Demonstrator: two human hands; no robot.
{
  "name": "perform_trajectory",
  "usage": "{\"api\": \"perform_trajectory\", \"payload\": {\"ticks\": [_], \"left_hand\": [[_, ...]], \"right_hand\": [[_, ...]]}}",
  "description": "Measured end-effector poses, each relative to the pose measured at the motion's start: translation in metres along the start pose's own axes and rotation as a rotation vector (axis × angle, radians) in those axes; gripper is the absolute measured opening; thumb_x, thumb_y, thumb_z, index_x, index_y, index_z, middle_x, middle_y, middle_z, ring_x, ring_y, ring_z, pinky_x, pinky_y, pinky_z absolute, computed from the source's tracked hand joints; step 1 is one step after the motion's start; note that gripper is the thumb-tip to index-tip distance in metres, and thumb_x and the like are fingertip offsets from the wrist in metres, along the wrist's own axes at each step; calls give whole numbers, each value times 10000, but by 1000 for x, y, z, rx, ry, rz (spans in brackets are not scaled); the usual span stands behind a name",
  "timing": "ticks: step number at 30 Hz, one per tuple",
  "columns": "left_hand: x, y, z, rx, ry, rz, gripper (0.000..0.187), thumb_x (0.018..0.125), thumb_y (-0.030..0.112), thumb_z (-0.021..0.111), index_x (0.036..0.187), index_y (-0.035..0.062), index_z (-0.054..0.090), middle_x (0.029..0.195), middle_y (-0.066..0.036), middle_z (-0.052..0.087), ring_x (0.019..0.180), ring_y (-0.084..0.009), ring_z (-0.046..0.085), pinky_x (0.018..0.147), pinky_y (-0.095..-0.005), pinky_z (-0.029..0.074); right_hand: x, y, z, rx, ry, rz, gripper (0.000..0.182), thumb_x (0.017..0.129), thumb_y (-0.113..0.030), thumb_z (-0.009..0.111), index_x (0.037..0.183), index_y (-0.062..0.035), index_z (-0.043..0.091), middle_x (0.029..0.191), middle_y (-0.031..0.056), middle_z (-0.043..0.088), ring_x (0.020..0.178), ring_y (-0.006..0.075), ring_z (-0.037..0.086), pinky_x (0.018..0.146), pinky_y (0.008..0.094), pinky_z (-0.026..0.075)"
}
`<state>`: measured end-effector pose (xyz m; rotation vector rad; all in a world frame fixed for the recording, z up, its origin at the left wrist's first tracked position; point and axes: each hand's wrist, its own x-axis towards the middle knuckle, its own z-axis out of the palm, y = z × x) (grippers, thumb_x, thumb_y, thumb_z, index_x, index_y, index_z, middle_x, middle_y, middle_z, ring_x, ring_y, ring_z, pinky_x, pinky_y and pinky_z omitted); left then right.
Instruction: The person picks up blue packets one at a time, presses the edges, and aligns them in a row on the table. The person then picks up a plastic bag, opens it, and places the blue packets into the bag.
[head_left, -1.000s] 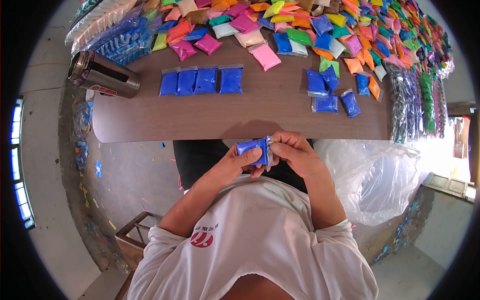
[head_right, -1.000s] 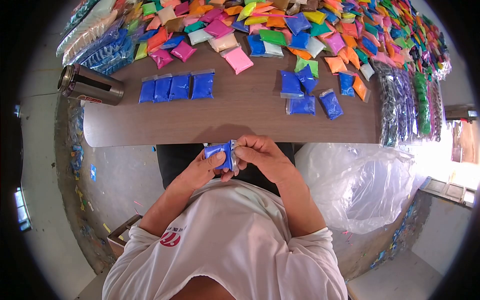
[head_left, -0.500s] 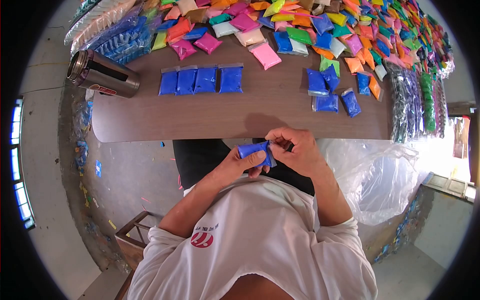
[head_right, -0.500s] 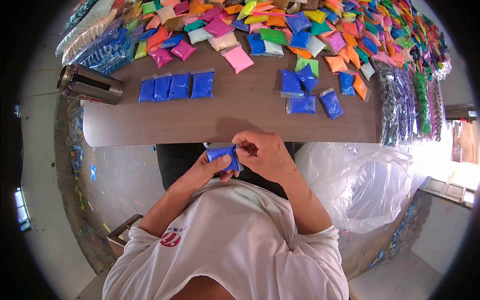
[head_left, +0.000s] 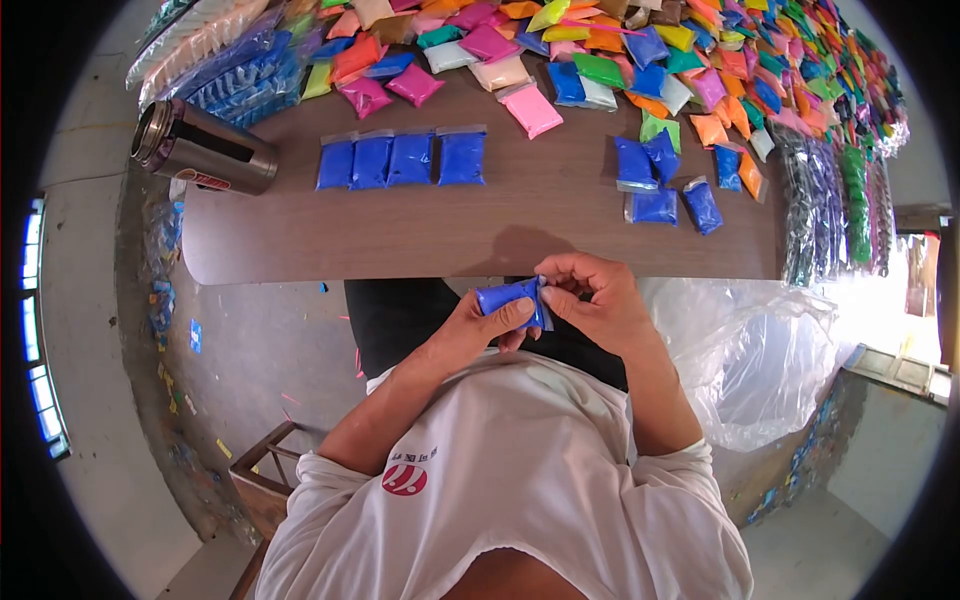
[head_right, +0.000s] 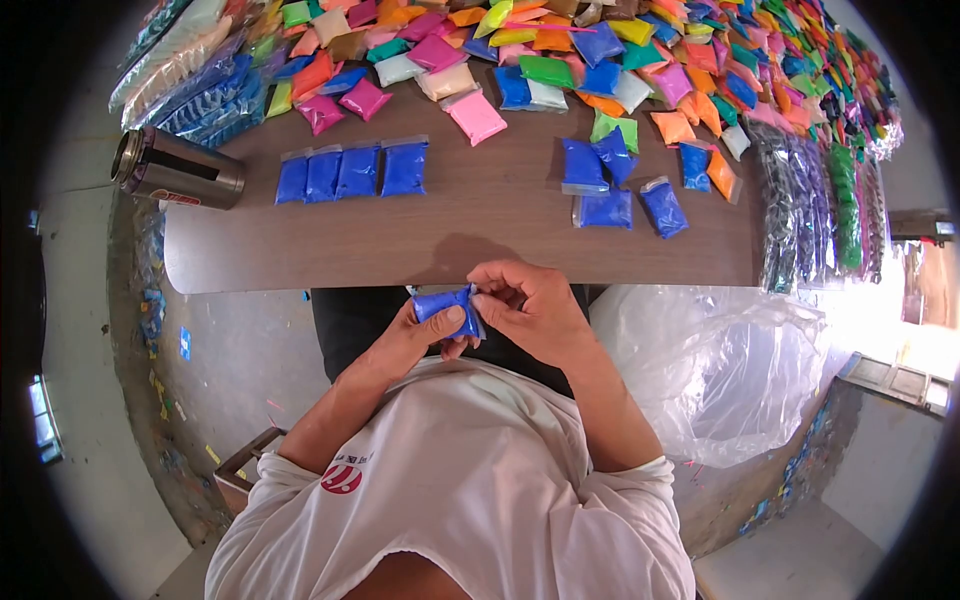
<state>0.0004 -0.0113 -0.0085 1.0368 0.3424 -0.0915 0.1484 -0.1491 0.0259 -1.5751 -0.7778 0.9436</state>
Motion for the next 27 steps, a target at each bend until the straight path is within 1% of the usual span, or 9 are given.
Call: {"api": "perform_trajectory", "payload": {"ticks": [2,5,8,14,17,20,23,26,27], "left_hand": [[0,2,2,18,-20,11,416,928,442,586,866,34,640,753,-49,629,609,-89,545,540,-235,434],[0,2,2,15,-4,14,411,925,438,592,867,34,642,746,-47,629,607,-89,548,538,-232,434],[0,2,2,19,4,19,410,926,432,592,860,32,645,742,-48,633,594,-90,544,535,-230,431],[0,-2,1,5,40,8,393,932,428,591,834,52,650,754,-31,627,590,-69,509,525,-220,406],[1,1,3,31,32,11,396,934,430,587,826,54,650,743,-25,621,584,-64,500,519,-216,398],[2,0,2,47,13,27,394,935,427,587,819,56,649,735,-19,613,576,-56,485,512,-214,387],[1,-1,-2,81,19,18,405,934,426,584,861,32,643,759,-45,624,586,-78,519,528,-220,413],[2,-4,-2,89,43,22,397,935,422,583,878,34,644,758,-42,625,590,-75,522,523,-217,411],[2,-4,-1,86,47,23,395,935,421,584,884,35,646,759,-41,624,592,-74,522,522,-217,411]], "right_hand": [[1,-1,1,-70,24,-14,203,863,-3,650,1064,18,629,877,38,660,765,66,604,690,217,506],[1,-1,4,-9,60,21,185,863,5,645,1045,35,627,880,44,661,769,71,610,685,216,509],[1,3,2,176,20,77,140,867,-6,640,996,49,637,843,49,661,735,59,606,659,210,506],[-4,3,3,150,7,68,125,878,15,633,993,64,619,873,48,655,757,76,617,669,209,511],[-4,8,3,81,43,44,125,892,-72,649,949,39,638,817,26,651,701,41,567,607,203,468],[-2,17,1,147,102,9,184,927,-156,621,935,26,639,792,15,641,681,37,535,590,206,449],[-2,18,-2,102,187,-71,244,947,-237,602,920,3,640,767,-2,627,663,38,513,583,208,435],[-7,-2,-1,129,112,109,242,951,-224,593,965,10,652,808,29,646,716,83,579,609,219,469],[-8,-2,-1,154,88,128,239,946,-226,601,969,6,653,804,27,643,708,80,577,601,217,470]]}}
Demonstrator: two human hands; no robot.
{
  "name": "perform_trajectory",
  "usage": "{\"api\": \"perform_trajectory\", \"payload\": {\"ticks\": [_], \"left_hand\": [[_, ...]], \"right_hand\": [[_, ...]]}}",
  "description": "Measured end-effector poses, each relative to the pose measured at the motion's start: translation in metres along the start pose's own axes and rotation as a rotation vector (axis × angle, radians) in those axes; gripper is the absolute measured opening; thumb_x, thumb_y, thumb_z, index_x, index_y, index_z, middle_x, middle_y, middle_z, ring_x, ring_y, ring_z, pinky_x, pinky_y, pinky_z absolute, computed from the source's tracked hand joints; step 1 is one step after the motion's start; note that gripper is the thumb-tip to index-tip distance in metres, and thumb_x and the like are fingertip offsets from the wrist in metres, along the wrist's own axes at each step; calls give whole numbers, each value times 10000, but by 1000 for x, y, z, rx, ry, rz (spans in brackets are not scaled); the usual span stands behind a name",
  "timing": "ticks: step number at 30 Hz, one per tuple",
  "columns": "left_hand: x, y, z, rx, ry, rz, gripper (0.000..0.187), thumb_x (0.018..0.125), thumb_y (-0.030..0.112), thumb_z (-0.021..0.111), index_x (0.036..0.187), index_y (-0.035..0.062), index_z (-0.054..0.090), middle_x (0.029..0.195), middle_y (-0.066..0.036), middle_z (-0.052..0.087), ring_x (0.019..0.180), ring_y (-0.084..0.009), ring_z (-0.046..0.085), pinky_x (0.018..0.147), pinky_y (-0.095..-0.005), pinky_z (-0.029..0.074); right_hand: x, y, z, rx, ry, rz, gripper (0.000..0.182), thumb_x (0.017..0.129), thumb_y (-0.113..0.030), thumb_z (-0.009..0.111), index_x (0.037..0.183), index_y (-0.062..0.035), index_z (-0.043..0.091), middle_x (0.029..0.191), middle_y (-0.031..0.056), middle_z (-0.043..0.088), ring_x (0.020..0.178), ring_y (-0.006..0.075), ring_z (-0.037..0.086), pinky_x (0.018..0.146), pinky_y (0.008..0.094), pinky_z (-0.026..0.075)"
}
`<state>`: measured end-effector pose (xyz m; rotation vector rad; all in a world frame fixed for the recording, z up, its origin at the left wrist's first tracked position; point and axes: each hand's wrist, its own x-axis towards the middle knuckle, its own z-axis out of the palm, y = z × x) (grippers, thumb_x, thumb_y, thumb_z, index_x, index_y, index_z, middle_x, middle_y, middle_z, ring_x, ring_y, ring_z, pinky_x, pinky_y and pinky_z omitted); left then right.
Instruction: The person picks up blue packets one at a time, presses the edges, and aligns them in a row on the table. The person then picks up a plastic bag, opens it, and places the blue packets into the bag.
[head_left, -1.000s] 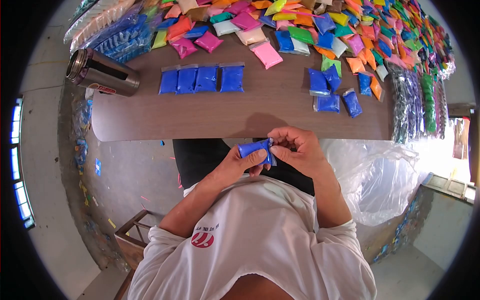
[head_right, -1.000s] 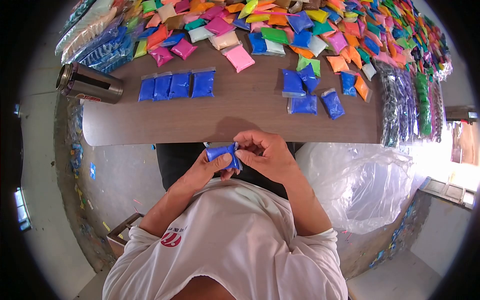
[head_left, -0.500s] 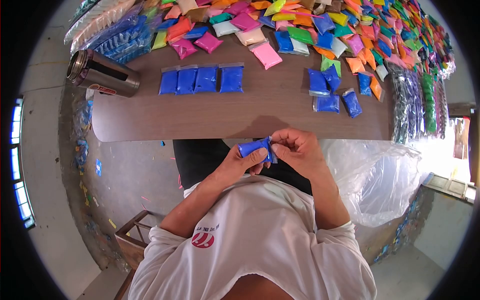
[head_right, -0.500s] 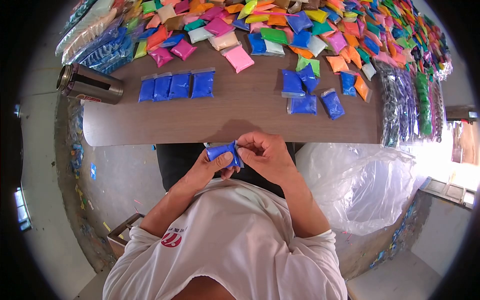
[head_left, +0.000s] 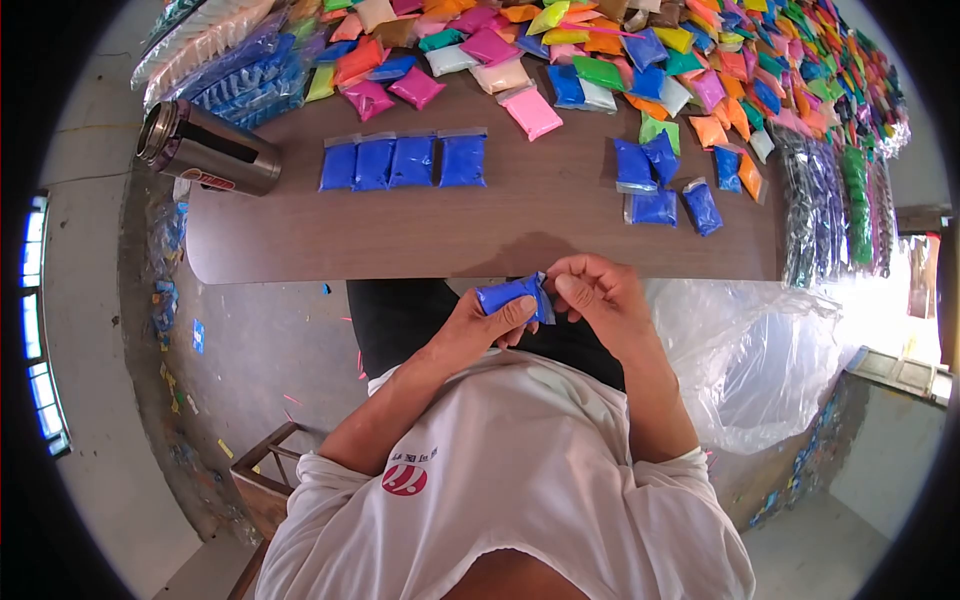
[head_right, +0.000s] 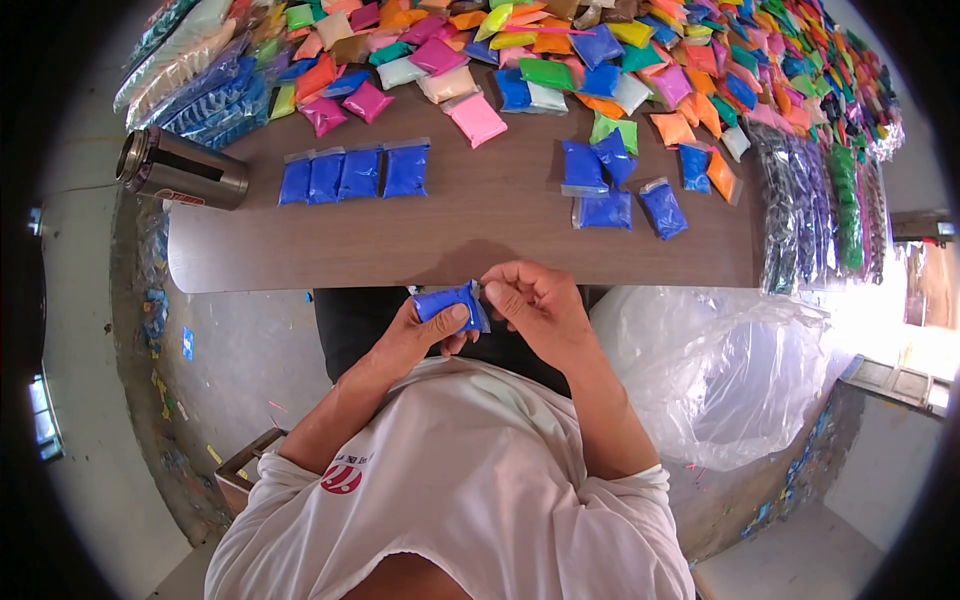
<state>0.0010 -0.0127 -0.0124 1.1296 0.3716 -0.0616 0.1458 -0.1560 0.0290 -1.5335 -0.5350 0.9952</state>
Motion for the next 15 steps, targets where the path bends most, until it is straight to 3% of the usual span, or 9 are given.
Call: {"api": "perform_trajectory", "payload": {"ticks": [8,15], "left_hand": [[0,-2,-1,-14,5,0,393,931,424,590,921,36,656,761,-30,624,598,-70,527,518,-215,409],[-2,2,0,-21,20,-10,411,930,438,584,884,37,663,749,-28,623,598,-72,530,520,-215,409]], "right_hand": [[0,6,1,124,-127,135,208,905,-223,663,930,-17,650,765,19,620,678,73,574,566,202,474],[2,16,0,252,-149,121,206,887,-230,683,894,-27,649,748,22,617,669,87,567,577,215,468]]}}
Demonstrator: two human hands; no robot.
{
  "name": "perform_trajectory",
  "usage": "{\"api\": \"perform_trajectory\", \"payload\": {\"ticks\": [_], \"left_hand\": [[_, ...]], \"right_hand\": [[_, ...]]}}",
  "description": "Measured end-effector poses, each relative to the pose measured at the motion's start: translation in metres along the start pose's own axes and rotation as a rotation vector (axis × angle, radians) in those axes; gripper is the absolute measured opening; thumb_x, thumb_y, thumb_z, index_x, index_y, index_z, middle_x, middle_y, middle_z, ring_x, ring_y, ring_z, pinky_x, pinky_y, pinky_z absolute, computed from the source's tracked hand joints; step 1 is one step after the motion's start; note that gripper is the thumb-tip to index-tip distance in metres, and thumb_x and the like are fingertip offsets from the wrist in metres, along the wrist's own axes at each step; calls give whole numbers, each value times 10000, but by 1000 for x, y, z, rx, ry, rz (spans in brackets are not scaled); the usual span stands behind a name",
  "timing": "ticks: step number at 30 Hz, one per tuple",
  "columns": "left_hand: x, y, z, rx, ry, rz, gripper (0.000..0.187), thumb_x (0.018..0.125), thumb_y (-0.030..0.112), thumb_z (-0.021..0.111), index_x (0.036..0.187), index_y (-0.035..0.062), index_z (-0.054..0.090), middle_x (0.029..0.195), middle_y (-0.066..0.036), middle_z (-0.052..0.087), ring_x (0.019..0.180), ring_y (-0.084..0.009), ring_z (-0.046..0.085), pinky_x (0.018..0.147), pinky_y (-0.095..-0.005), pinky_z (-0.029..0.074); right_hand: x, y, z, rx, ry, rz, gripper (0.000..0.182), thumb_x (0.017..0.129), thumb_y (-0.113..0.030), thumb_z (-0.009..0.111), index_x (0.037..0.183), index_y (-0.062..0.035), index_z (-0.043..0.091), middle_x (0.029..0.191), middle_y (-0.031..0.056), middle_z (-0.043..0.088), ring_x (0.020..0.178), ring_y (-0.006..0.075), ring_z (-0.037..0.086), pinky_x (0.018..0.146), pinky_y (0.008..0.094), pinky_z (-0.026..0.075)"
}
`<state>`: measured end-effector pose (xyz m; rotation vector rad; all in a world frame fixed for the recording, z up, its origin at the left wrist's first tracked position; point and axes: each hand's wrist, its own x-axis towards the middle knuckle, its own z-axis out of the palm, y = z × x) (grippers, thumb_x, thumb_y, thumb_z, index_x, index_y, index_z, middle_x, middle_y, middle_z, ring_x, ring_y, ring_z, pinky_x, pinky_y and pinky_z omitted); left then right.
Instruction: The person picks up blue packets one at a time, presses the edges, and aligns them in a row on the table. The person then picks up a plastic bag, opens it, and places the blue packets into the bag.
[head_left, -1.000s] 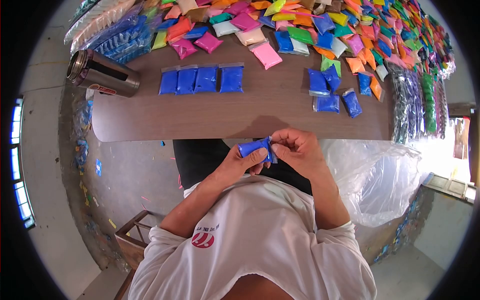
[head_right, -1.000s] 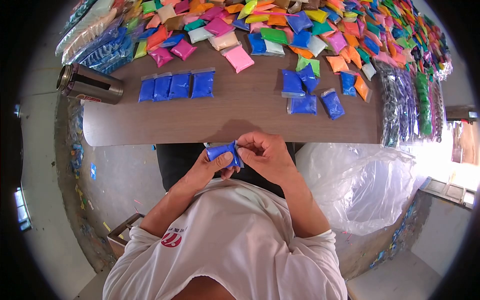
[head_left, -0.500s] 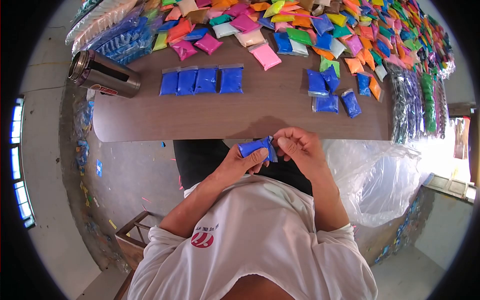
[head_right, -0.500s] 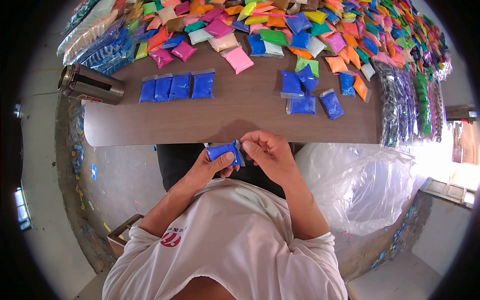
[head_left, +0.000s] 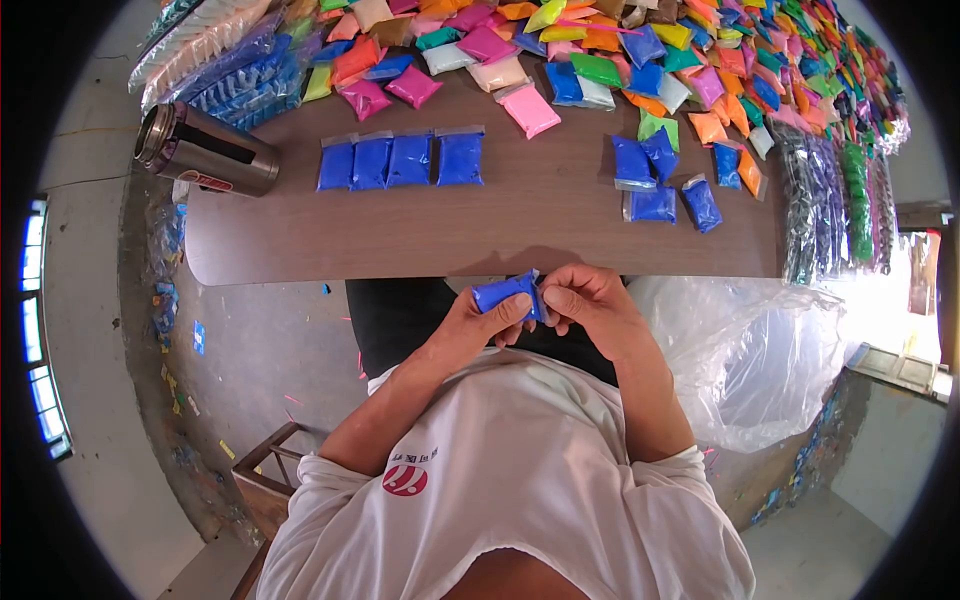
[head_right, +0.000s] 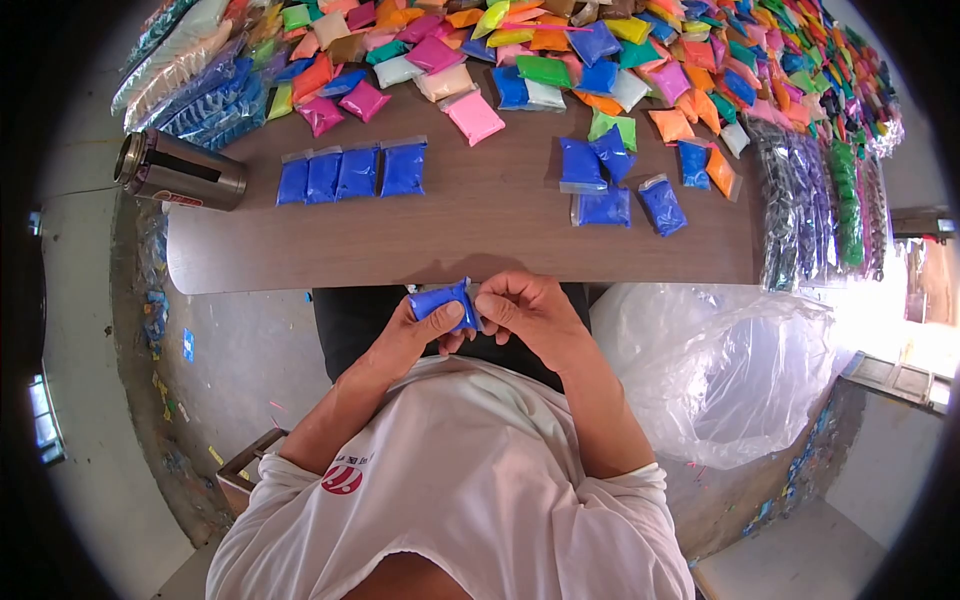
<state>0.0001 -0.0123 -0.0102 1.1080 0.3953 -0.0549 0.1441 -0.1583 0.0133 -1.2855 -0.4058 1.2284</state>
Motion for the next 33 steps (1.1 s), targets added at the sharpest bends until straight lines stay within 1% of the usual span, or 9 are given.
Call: {"api": "perform_trajectory", "payload": {"ticks": [8,11,14,20,23,26,29,33], "left_hand": [[0,0,-1,6,6,-10,412,930,434,585,878,33,669,751,-29,631,596,-73,531,520,-216,412],[1,-1,-1,1,10,-9,413,928,432,589,890,30,672,749,-30,630,595,-74,530,519,-218,412],[0,-1,-2,3,11,-9,412,928,430,590,900,27,676,748,-31,630,594,-76,526,521,-221,411],[-1,3,0,9,11,2,428,926,445,586,902,27,676,740,-27,621,592,-76,519,520,-221,405],[0,1,-2,-28,-19,4,367,932,416,595,887,57,653,761,-7,613,594,-57,525,502,-203,397],[0,2,-2,-29,-30,17,367,933,414,593,886,55,654,762,-7,614,594,-58,525,504,-203,398],[-1,1,-2,-4,5,9,414,932,432,583,880,28,654,748,-30,621,587,-79,517,521,-221,402],[-1,-4,-4,5,-19,14,400,933,421,586,897,29,654,760,-37,629,590,-81,520,524,-221,406]], "right_hand": [[1,3,1,22,-7,-14,217,881,-237,690,873,-23,654,741,24,618,667,92,561,598,230,465],[1,3,1,23,-6,-8,224,881,-241,690,876,-20,656,741,25,618,662,92,559,599,228,465],[2,4,1,32,-17,-11,218,895,-243,680,876,-28,649,736,12,610,667,72,551,601,207,461],[2,5,3,66,-4,14,203,914,-231,655,879,-32,650,742,9,612,675,67,556,602,207,462],[2,5,4,101,4,32,198,918,-232,649,891,-36,655,741,4,608,673,66,554,606,206,461],[-1,-3,9,51,14,31,200,923,-216,639,940,-18,660,748,9,617,673,66,555,599,208,461],[-3,-8,11,-226,27,23,197,924,-174,627,970,15,661,756,21,631,664,70,554,586,215,465],[-5,-8,12,-337,66,-10,180,912,-132,628,957,38,665,741,32,638,643,75,549,573,227,466]]}}
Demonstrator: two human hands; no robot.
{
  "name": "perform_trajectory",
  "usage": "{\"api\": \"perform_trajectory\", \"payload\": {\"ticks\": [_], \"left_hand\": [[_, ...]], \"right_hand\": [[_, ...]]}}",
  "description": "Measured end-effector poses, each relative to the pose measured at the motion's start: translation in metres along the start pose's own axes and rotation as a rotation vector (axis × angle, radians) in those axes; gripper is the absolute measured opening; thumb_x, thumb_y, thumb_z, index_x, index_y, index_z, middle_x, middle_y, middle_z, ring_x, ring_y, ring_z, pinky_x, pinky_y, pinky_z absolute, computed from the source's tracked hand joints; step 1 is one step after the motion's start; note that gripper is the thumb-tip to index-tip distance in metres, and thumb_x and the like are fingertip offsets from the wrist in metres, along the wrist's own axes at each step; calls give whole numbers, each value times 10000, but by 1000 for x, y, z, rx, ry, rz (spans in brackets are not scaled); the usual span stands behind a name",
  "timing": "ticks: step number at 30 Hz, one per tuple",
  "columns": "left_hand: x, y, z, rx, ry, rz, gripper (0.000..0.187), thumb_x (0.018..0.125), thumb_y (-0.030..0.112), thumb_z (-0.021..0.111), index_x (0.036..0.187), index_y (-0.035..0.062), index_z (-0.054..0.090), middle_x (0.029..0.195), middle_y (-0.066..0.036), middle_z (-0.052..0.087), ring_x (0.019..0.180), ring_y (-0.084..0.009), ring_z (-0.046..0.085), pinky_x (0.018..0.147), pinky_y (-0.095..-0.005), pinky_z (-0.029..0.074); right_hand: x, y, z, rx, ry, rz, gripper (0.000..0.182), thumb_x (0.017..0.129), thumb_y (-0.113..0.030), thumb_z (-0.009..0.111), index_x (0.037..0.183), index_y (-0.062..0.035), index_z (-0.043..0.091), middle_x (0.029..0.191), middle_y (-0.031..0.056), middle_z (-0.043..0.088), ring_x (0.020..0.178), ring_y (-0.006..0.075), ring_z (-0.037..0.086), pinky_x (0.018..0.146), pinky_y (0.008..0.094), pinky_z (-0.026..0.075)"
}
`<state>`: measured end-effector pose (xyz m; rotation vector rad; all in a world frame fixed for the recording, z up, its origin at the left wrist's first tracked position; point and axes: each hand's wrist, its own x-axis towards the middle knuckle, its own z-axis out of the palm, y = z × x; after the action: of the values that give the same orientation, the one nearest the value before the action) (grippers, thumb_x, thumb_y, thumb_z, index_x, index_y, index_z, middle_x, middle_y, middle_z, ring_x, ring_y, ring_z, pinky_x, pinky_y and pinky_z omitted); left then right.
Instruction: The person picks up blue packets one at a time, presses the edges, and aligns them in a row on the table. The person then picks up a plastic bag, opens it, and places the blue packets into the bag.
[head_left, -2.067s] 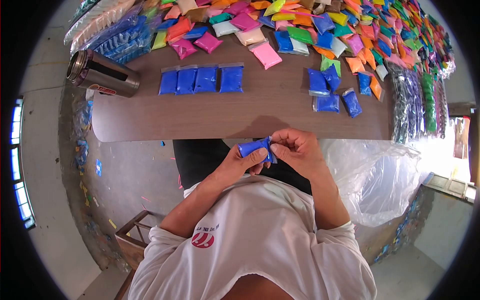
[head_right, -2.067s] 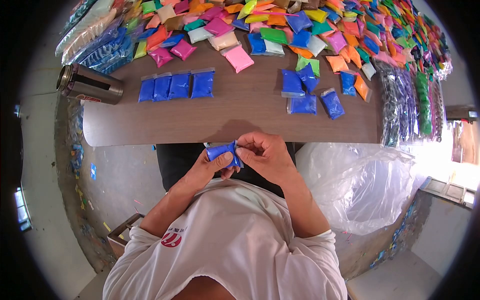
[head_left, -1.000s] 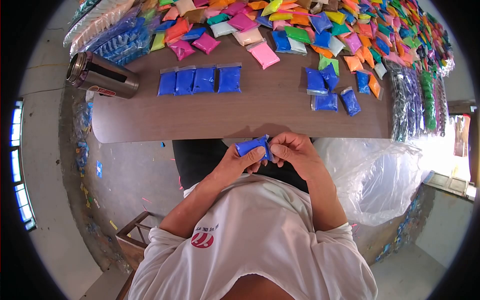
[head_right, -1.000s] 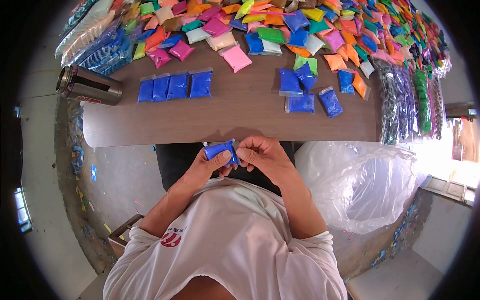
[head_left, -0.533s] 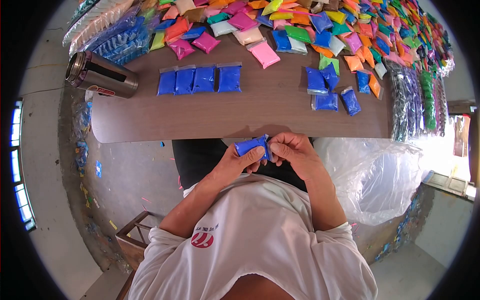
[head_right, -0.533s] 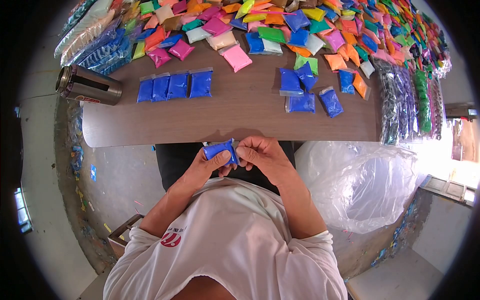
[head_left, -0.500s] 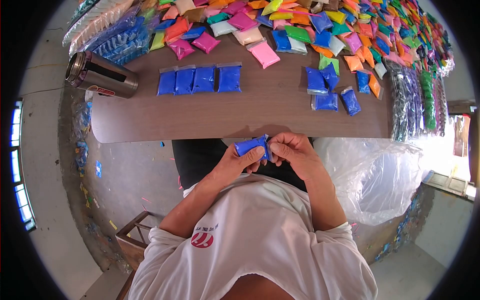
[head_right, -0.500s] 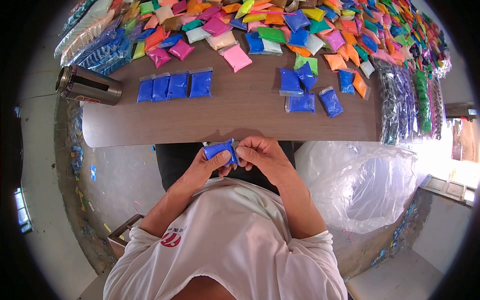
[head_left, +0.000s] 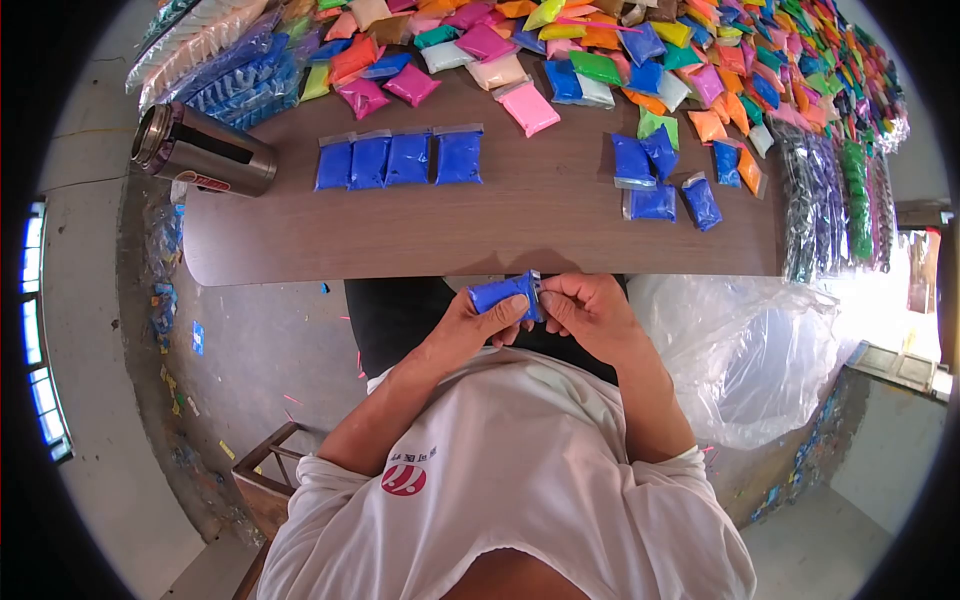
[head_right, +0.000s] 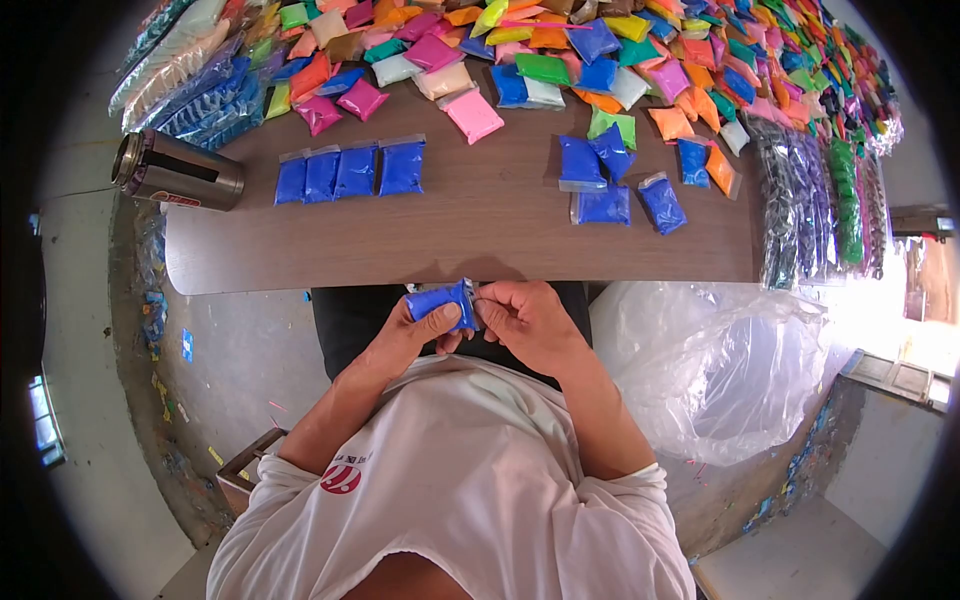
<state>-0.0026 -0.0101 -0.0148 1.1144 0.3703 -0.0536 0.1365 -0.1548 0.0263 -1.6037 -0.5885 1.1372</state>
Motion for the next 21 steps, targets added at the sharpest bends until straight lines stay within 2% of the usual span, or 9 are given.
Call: {"api": "perform_trajectory", "payload": {"ticks": [2,5,14,20,21], "left_hand": [[-1,1,0,-1,-7,7,395,932,418,589,901,30,656,762,-40,631,591,-81,522,524,-222,408],[0,4,2,-1,4,3,393,927,418,598,909,30,657,761,-44,630,593,-83,523,525,-222,408],[2,6,4,-10,13,17,409,915,439,608,880,33,647,742,-36,615,594,-86,515,536,-231,407],[3,12,7,-5,13,4,443,898,487,610,853,47,628,706,-22,579,625,-90,519,572,-248,423],[3,11,6,-7,21,2,439,897,486,613,852,50,627,707,-21,578,634,-92,523,577,-249,427]], "right_hand": [[0,1,0,-68,16,-36,161,902,-114,638,935,40,669,728,34,638,635,79,547,573,231,467],[2,4,0,20,25,-46,154,898,-110,646,922,41,666,723,38,642,625,85,544,569,233,464],[4,12,3,252,-11,-97,143,887,-67,664,883,69,621,777,90,672,741,108,626,669,256,521],[5,7,11,364,8,-143,137,888,-33,642,799,53,582,766,107,667,694,162,657,659,277,539],[6,9,13,392,-4,-137,138,885,-57,656,812,39,590,760,92,658,695,148,639,652,266,522]]}}
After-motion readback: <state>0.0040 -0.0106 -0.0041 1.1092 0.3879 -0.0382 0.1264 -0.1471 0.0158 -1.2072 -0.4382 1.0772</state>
